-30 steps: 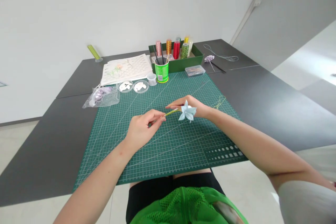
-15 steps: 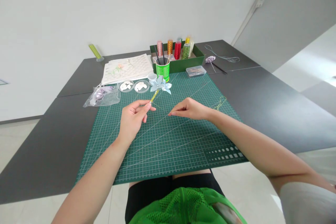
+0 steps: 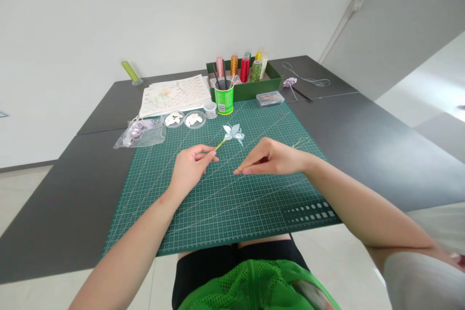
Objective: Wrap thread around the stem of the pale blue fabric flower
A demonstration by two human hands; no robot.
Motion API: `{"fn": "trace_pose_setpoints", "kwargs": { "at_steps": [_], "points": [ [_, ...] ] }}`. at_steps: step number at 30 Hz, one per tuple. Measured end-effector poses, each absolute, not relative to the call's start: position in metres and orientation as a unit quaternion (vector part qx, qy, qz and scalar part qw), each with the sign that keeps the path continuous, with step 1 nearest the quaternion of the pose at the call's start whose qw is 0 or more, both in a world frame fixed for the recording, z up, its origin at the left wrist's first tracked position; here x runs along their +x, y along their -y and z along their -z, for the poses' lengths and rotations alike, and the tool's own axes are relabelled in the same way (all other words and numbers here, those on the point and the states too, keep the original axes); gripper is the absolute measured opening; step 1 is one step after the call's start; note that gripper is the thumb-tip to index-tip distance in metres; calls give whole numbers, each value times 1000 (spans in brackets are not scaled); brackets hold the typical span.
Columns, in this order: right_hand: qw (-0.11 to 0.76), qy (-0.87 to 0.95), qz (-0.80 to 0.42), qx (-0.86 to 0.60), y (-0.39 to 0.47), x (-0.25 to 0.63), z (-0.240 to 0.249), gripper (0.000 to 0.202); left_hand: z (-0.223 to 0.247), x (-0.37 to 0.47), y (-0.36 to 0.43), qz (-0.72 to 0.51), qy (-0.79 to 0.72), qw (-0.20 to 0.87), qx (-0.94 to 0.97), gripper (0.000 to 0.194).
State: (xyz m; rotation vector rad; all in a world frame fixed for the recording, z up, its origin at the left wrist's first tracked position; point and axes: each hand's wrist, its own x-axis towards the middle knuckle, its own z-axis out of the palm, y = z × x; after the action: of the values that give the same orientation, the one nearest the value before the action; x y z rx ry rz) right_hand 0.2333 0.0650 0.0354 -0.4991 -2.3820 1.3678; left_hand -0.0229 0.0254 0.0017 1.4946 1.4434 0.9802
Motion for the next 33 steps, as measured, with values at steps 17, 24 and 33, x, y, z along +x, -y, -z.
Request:
{"fn": "trace_pose_setpoints", "kwargs": {
  "at_steps": [17, 24, 33],
  "points": [
    [266, 802, -462, -270, -66, 229, -37, 28, -6, -5, -6, -211, -474, 431, 738, 16],
    [245, 809, -450, -287, -77, 230, -30, 31, -11, -2, -2, -200, -470, 448, 734, 16],
    [179, 816, -463, -298, -96, 233, -12, 33, -13, -7, 0, -219, -469, 435, 737, 17]
  ]
}}
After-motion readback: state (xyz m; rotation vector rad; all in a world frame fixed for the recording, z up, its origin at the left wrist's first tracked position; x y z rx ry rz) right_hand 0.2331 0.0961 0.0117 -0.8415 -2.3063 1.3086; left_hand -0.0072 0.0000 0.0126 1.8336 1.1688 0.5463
